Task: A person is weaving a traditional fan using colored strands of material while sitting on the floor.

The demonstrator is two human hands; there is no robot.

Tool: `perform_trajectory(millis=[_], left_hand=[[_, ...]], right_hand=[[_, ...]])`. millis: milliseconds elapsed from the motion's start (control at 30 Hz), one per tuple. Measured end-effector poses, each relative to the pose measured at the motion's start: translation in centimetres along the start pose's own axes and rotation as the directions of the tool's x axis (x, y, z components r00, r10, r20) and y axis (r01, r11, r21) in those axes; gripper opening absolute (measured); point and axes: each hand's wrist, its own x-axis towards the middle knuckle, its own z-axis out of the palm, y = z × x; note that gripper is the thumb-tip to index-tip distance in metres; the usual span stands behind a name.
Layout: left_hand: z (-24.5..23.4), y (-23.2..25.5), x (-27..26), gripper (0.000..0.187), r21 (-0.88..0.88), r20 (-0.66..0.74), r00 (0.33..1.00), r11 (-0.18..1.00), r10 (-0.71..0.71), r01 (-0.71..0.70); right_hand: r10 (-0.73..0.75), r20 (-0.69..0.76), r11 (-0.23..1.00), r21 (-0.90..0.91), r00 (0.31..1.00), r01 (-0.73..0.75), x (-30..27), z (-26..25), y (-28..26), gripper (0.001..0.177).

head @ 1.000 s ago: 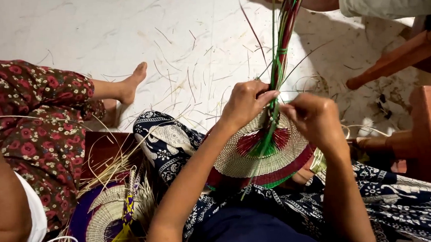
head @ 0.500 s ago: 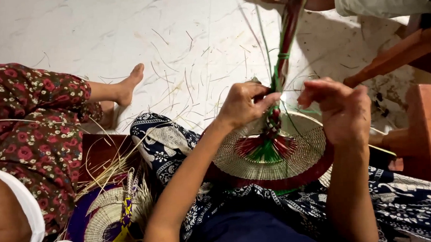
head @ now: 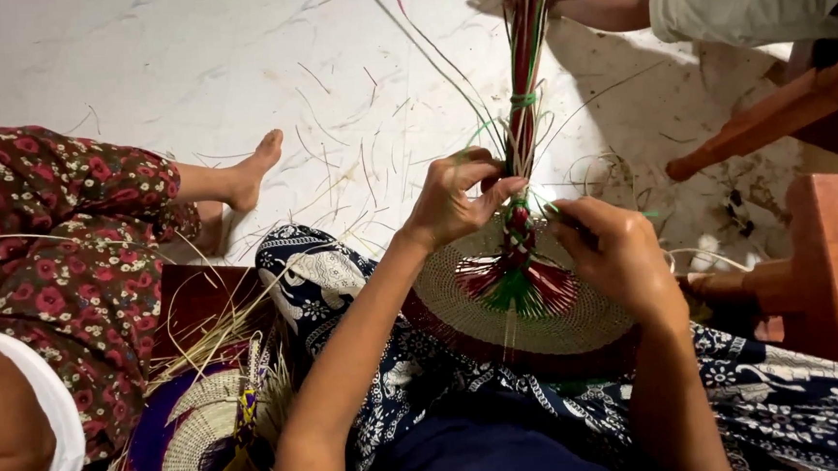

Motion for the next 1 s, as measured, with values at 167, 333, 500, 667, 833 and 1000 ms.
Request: perform_trajectory(millis=[167,333,500,667,833,1000], left_hand=[[-0.8,0.1,1.0,0.030,-0.004,0.028,0.998,0.998,-0.055,0.055],[-1.8,0.7,0.9,0.037,0.005,0.054,0.987,0.988,-0.152,0.152],[-3.2,-2.4,-3.0,0.041,0.021,0.050,0.956,0.958,-0.288,0.287],[-4.0,2.1,-2.0,0.045,0.143,0.014,0.948,0.939,-0.319,0.313],[-4.2,3.7,-1.3,0.037,0.157,-0.003,0.956,0.944,-0.292,0.289],[-4.8,4.4,-1.7,0.038,0.119,-0.010,0.954,0.947,-0.298,0.297]], right_hand=[[-0.102,-0.106,0.992,-0.086,0.989,0.093,0.6,0.2,-0.6,0.022],[-0.169,-0.070,0.983,-0.090,0.983,0.163,1.4,2.8,1.5,0.024],[-0.245,-0.151,0.969,-0.028,0.958,0.244,3.3,2.1,-3.5,0.027],[-0.221,-0.308,0.973,-0.003,0.925,0.232,6.6,3.3,-5.9,0.015],[0.004,-0.195,0.946,0.319,0.981,0.059,9.6,4.3,-4.0,0.015],[-0.033,-0.229,0.835,0.529,0.973,0.152,9.4,3.1,-5.7,0.007]])
